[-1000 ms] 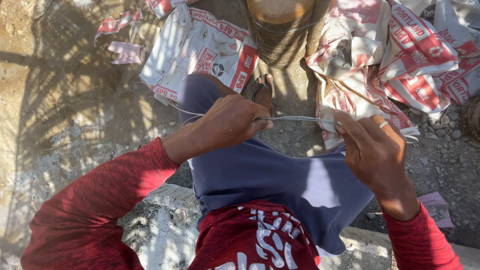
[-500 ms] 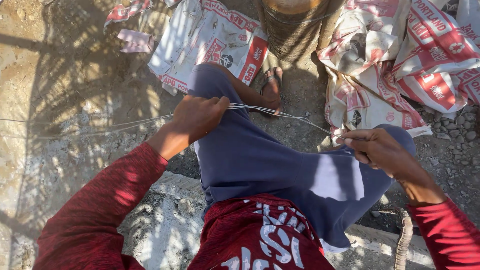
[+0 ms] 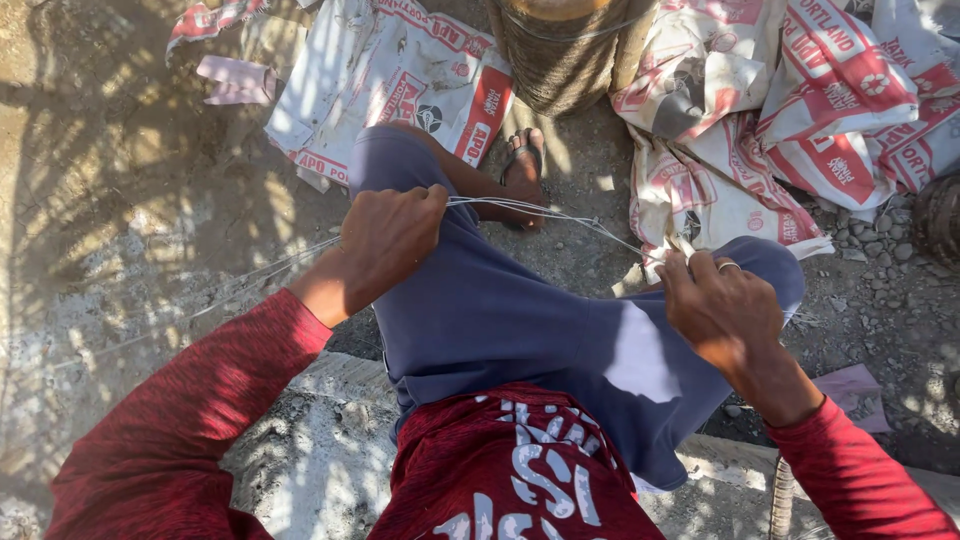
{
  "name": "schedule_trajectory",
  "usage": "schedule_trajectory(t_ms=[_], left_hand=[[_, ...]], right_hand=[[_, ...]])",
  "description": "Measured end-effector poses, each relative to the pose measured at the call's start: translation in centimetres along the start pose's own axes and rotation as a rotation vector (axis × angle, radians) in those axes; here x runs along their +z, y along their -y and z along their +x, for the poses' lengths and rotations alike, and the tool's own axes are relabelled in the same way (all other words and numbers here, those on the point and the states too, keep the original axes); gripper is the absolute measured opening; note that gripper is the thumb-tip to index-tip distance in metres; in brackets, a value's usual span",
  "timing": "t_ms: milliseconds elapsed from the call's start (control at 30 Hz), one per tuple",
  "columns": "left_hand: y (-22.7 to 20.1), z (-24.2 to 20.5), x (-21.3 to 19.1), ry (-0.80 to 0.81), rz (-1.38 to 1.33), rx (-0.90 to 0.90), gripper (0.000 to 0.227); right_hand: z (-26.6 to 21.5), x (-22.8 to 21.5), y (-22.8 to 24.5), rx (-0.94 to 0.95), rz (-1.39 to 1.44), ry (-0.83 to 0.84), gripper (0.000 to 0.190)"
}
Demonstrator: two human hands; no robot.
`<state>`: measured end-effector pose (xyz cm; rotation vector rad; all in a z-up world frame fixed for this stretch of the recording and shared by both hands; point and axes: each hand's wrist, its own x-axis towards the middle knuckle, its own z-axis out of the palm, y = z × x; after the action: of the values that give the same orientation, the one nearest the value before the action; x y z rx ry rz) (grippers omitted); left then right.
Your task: Measure and tie construction wire while working on a concrete structure.
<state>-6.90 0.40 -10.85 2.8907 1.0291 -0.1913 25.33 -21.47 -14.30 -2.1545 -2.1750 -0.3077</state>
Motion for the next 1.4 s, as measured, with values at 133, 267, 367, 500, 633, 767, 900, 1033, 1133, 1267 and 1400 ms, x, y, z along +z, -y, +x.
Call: schedule_trajectory(t_ms=[133,267,367,500,633,767,900,1033,1133,1267,1400], left_hand=[[-1.5,-0.8,-2.0,-0.053,-0.017,0.055,0.012],[-3.1,-1.6,-1.9,-0.038,-0.024,0.098,0.017],[-5.5,-1.8,-2.4,0.051,-0.066,0.150,0.023],[-7.2,-1.6,-0.5,0.059,-0.083,0.173,0.020],[-7.5,-2.1,0.1,0.037,-0.122,0.228,0.020],[-7.0,-3.2,-3.2,-0.170,-0.204,0.298,0.045],[-4.4,-3.4,-1.3,-0.165,-0.274,0.220,0.046],[-1.7,-2.5,1.2,-0.133,-0.354,0.025,0.045],[-0.7,-2.2,0.3,-0.012,-0.306,-0.159,0.043],[0.5,-1.8,-0.7,-0.007,-0.285,-0.211,0.058],[0.2,-0.4,-1.7,-0.198,-0.209,-0.049,0.068]], right_hand=[[-1.3,-1.4,-1.4,-0.161,0.091,0.177,0.015],[-1.4,-3.9,-2.4,-0.336,0.168,0.321,0.020],[-1.2,-6.6,-2.4,-0.415,0.176,0.433,0.037],[-2.1,-6.2,-3.0,-0.429,0.152,0.663,0.050],[-3.0,-5.7,-4.7,-0.490,0.553,0.603,0.041],[-3.1,-1.4,-7.7,-0.358,1.233,0.237,0.023],[-4.0,6.3,-5.6,0.182,1.632,0.301,0.020],[-2.2,7.3,-3.5,0.664,1.783,0.321,0.024],[-0.4,4.7,-2.8,0.688,1.468,0.208,0.025],[0.9,2.8,-2.7,0.529,0.699,0.069,0.024],[2.4,1.2,-2.4,0.448,0.400,0.032,0.021]])
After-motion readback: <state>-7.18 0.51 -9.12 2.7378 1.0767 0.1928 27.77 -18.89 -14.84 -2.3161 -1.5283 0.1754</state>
